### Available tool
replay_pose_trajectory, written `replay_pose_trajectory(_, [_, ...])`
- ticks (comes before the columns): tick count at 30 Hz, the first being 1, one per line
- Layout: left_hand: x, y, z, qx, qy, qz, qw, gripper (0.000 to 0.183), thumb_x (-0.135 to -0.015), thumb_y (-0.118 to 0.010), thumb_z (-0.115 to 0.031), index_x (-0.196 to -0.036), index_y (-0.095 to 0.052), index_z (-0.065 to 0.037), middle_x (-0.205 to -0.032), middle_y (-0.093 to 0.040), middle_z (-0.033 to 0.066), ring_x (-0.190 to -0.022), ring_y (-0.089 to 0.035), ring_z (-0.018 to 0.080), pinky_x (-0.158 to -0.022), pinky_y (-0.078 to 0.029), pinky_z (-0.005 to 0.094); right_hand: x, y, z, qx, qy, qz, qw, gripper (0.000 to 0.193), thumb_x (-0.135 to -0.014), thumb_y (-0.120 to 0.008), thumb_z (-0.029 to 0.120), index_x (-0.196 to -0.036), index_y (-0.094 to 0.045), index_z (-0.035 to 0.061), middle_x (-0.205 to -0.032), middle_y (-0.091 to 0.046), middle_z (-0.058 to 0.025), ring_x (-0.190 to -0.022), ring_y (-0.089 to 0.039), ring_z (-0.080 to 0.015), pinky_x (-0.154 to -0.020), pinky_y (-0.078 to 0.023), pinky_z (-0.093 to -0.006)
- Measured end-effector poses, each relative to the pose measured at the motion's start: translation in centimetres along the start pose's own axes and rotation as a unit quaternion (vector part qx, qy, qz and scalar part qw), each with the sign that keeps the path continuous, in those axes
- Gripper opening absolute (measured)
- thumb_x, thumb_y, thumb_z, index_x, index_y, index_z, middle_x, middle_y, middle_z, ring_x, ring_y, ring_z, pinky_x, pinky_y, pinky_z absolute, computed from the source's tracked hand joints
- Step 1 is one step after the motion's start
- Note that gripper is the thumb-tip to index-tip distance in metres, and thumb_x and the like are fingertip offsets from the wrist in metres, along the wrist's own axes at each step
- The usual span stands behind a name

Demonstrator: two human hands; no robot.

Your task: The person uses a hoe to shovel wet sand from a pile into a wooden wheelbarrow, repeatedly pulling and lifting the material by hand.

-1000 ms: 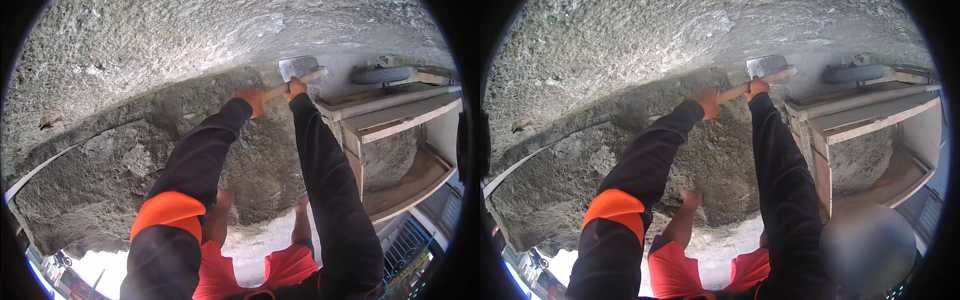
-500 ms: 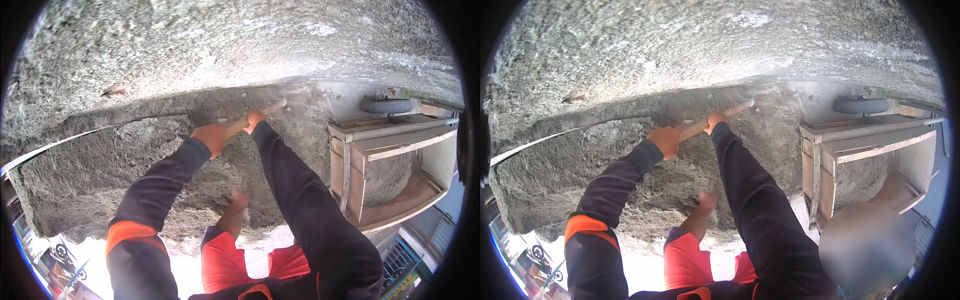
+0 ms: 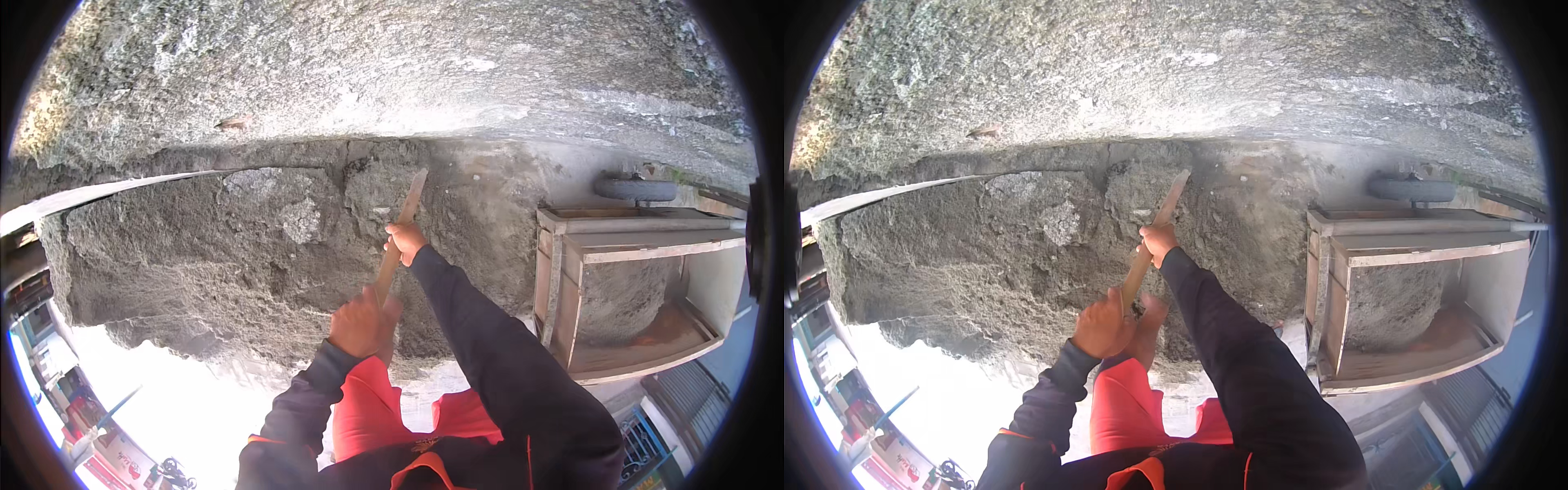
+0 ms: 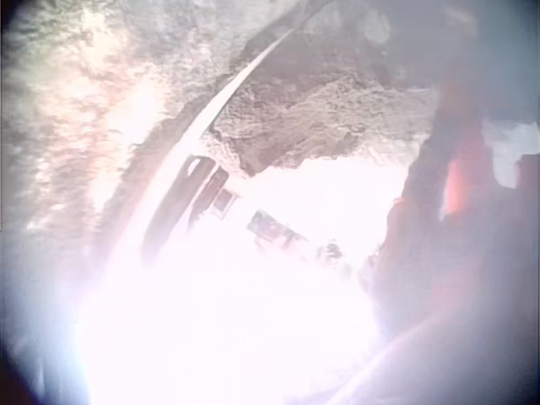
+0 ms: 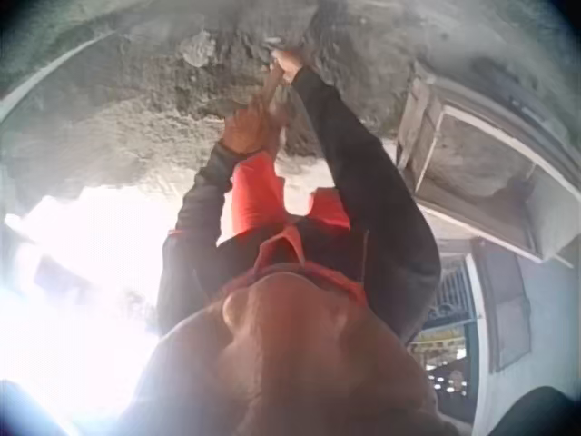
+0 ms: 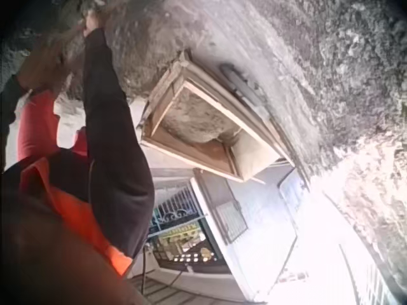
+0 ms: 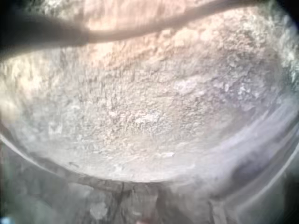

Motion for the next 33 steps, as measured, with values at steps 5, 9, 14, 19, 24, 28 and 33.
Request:
replay_pose_trajectory(5, [6.5, -2.3, -1.6, 0.273, -0.023, 0.049, 0.960, 0.050, -0.087, -0.056, -0.033, -0.119, -0.044, 0.004, -0.077, -0.064, 0.0191, -0.069, -0.066, 0.0304, -0.058, -0.053, 0.0425, 8.9, 4.1, 0.1, 0.026, 0.029, 0.008, 0.999, 0.042, -0.084, -0.063, 0.005, -0.117, -0.038, -0.0028, -0.093, -0.049, -0.0140, -0.070, -0.056, -0.0250, -0.057, -0.053, -0.0432])
replay_pose_trajectory(9, [8.1, -9.2, -2.2, 0.581, 0.149, 0.137, 0.788, 0.061, -0.096, -0.044, -0.049, -0.127, -0.042, 0.003, -0.082, -0.064, 0.0130, -0.062, -0.062, 0.0178, -0.054, -0.051, 0.0312, 14.3, 9.1, -1.3, 0.061, 0.037, 0.015, 0.997, 0.016, -0.077, -0.065, 0.006, -0.086, -0.054, -0.0017, -0.073, -0.054, -0.0087, -0.059, -0.056, -0.0211, -0.052, -0.046, -0.0413])
replay_pose_trajectory(14, [6.6, -18.5, -8.8, 0.682, 0.203, 0.169, 0.682, 0.067, -0.095, -0.040, -0.054, -0.129, -0.039, 0.003, -0.102, -0.060, 0.0215, -0.085, -0.063, 0.0289, -0.071, -0.053, 0.0402, 24.8, 15.8, 0.9, 0.269, 0.054, 0.047, 0.960, 0.034, -0.075, -0.067, 0.012, -0.101, -0.053, -0.0056, -0.080, -0.058, -0.0124, -0.069, -0.061, -0.0232, -0.057, -0.049, -0.0393])
replay_pose_trajectory(19, [3.5, -24.7, -17.0, 0.818, 0.225, 0.150, 0.507, 0.083, -0.091, -0.045, -0.059, -0.139, -0.027, 0.006, -0.125, -0.049, 0.0251, -0.116, -0.051, 0.0379, -0.100, -0.040, 0.0500, 36.4, 23.8, 3.5, 0.450, 0.106, 0.134, 0.877, 0.043, -0.077, -0.067, 0.018, -0.110, -0.050, -0.0048, -0.091, -0.060, -0.0158, -0.075, -0.062, -0.0219, -0.062, -0.050, -0.0376])
replay_pose_trajectory(24, [5.9, -25.9, -34.2, 0.837, 0.222, 0.202, 0.458, 0.073, -0.091, -0.049, -0.055, -0.131, -0.034, 0.003, -0.127, -0.046, 0.0213, -0.118, -0.048, 0.0356, -0.104, -0.037, 0.0479, 48.0, 41.6, 5.0, 0.552, 0.123, 0.119, 0.816, 0.055, -0.078, -0.066, 0.022, -0.122, -0.043, -0.0015, -0.094, -0.061, -0.0213, -0.087, -0.063, -0.0333, -0.078, -0.049, -0.0419])
replay_pose_trajectory(28, [12.3, -27.8, -52.7, 0.843, 0.147, 0.274, 0.440, 0.069, -0.089, -0.059, -0.048, -0.133, -0.032, -0.003, -0.133, -0.039, 0.0203, -0.122, -0.044, 0.0336, -0.106, -0.034, 0.0494, 59.5, 57.7, 7.8, 0.612, 0.245, -0.010, 0.752, 0.044, -0.077, -0.059, 0.018, -0.117, -0.047, 0.0035, -0.088, -0.064, -0.0195, -0.081, -0.065, -0.0387, -0.071, -0.050, -0.0455])
replay_pose_trajectory(33, [20.3, -32.4, -69.4, 0.831, 0.131, 0.397, 0.366, 0.060, -0.088, -0.066, -0.039, -0.128, -0.036, -0.007, -0.131, -0.044, 0.0137, -0.130, -0.038, 0.0305, -0.114, -0.024, 0.0478, 66.7, 79.0, 6.8, 0.682, 0.224, -0.253, 0.649, 0.034, -0.072, -0.065, 0.013, -0.101, -0.049, 0.0084, -0.085, -0.063, -0.0150, -0.084, -0.062, -0.0383, -0.072, -0.047, -0.0463])
Point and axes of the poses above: each hand's wrist, its own x-axis away from the middle knuckle, its own y-axis out of the back of the hand, z = x × y, the point moved 10 cm from there along -x, towards the middle knuckle
